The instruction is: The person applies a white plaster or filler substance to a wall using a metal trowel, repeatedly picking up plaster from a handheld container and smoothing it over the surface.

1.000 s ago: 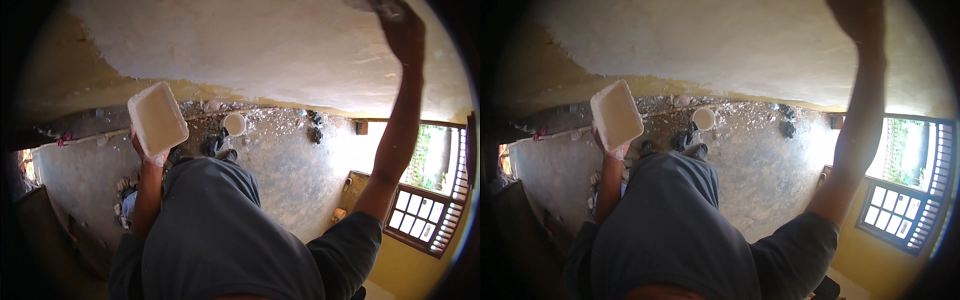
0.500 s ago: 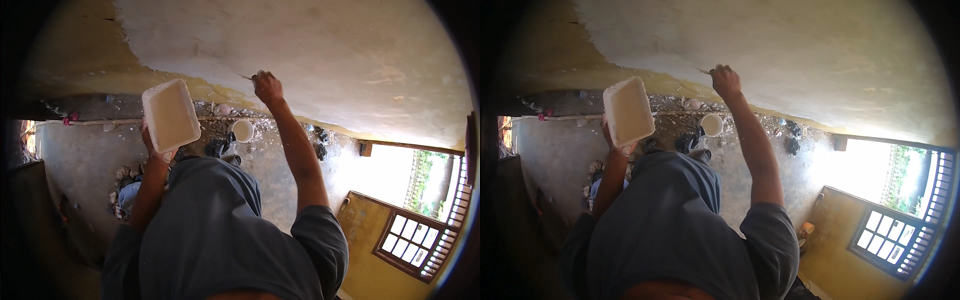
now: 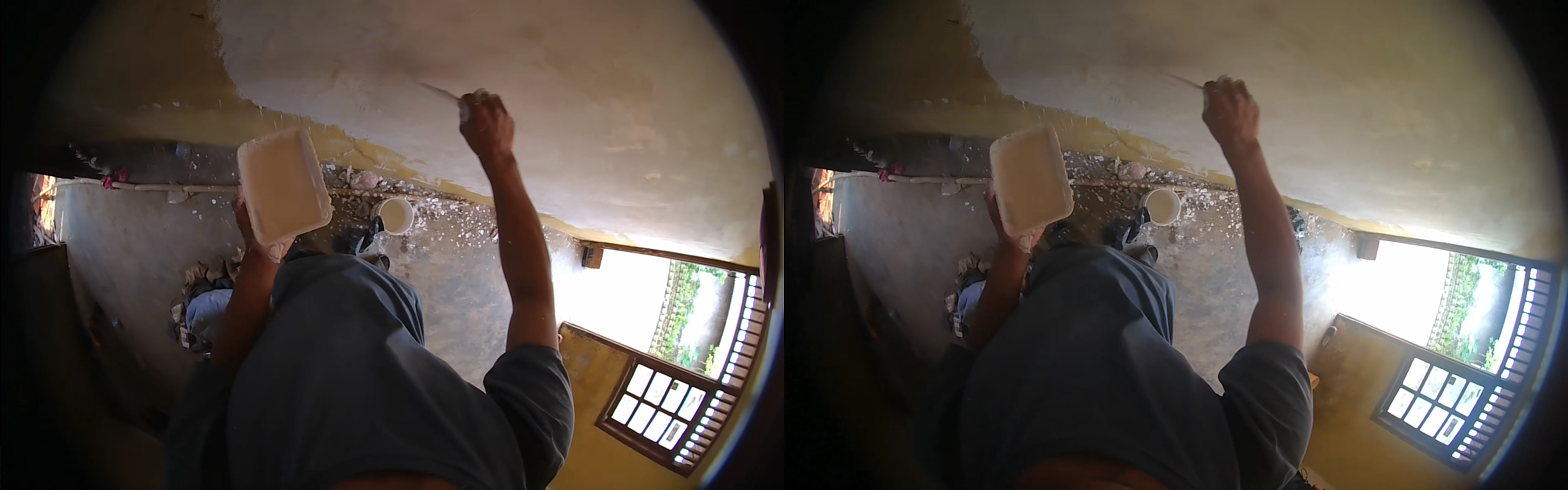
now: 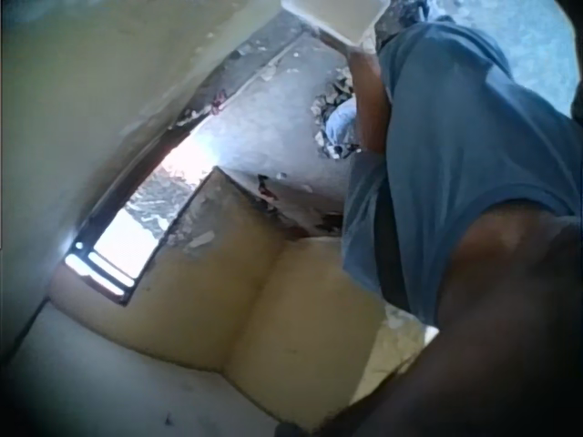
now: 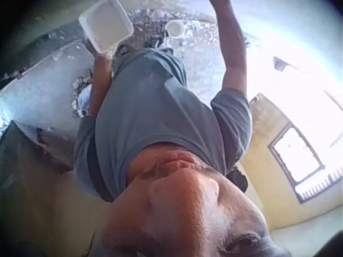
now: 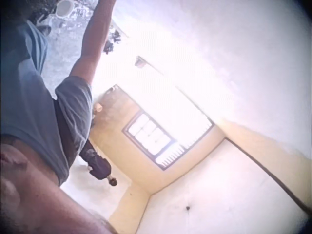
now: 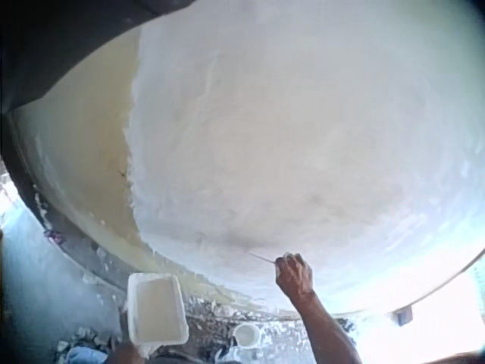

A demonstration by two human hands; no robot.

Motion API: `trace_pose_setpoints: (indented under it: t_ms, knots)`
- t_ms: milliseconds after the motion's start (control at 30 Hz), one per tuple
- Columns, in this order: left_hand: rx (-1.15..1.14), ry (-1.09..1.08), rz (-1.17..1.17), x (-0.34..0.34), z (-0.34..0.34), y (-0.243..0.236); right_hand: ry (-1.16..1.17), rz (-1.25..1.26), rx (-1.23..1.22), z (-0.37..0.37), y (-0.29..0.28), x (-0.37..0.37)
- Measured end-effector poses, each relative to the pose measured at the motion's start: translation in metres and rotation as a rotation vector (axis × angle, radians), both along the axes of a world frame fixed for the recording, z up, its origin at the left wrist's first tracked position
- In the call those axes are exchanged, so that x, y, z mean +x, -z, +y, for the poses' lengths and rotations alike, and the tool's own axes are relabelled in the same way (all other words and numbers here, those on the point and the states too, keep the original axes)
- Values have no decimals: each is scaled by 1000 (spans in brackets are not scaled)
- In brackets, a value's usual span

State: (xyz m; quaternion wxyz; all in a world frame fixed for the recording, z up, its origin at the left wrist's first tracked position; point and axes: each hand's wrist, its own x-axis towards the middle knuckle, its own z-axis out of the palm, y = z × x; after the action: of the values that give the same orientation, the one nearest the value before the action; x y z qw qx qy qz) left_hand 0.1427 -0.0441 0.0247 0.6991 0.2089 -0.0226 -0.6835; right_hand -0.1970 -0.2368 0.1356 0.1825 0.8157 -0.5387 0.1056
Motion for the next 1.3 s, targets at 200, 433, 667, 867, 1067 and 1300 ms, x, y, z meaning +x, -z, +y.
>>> trace_pose_setpoints:
  t_ms: [200,433,667,867,1067,1300]
  knots:
    - [-57,27,-4,5,-1,6,46,59,-254,9,-164,-28]
    - [47,19,12,0,-8,-8,-107,99,-300,34,-234,-49]
    - [28,-6,-25,0,-2,-16,-157,-247,283,19,50,75]
    - [31,-39,-72,14,3,3,-126,-100,333,3,165,105]
    - [-84,-14,-9,9,7,-7,-79,-67,105,-18,108,56]
    - [-122,-1,67,6,5,1,23,-66,36,0,-80,32]
